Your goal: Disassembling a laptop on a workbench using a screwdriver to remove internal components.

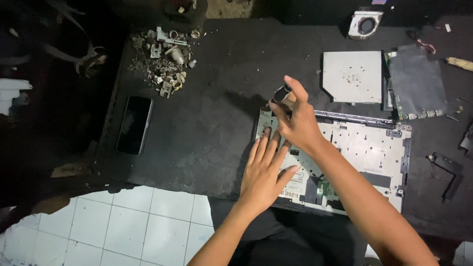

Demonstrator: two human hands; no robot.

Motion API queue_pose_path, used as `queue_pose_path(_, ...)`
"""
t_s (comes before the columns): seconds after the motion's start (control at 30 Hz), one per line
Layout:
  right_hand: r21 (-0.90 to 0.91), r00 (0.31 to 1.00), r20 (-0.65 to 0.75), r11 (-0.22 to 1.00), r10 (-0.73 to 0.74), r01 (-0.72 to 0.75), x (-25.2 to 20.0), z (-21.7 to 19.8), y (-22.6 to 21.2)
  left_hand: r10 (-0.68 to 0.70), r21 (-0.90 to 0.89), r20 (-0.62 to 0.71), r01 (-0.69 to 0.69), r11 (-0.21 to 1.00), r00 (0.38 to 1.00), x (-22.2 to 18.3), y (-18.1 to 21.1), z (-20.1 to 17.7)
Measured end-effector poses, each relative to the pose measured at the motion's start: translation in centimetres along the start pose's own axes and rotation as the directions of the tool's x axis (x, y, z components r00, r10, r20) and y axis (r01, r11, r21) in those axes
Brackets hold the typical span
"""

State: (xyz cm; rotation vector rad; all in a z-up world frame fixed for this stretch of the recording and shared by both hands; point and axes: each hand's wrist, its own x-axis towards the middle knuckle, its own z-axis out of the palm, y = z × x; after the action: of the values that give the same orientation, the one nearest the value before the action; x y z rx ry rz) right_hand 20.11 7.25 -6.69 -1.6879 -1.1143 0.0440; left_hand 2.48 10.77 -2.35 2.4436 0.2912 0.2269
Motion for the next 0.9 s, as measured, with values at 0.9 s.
queue_pose_path(0.9,-0.176,1.0,0.018,0.984,-0.004,0.008,0.6,-1.2,-1.8,-0.022,-0.008,0.021,0.022,1.0,1.0,0.1,0.5,-0.5)
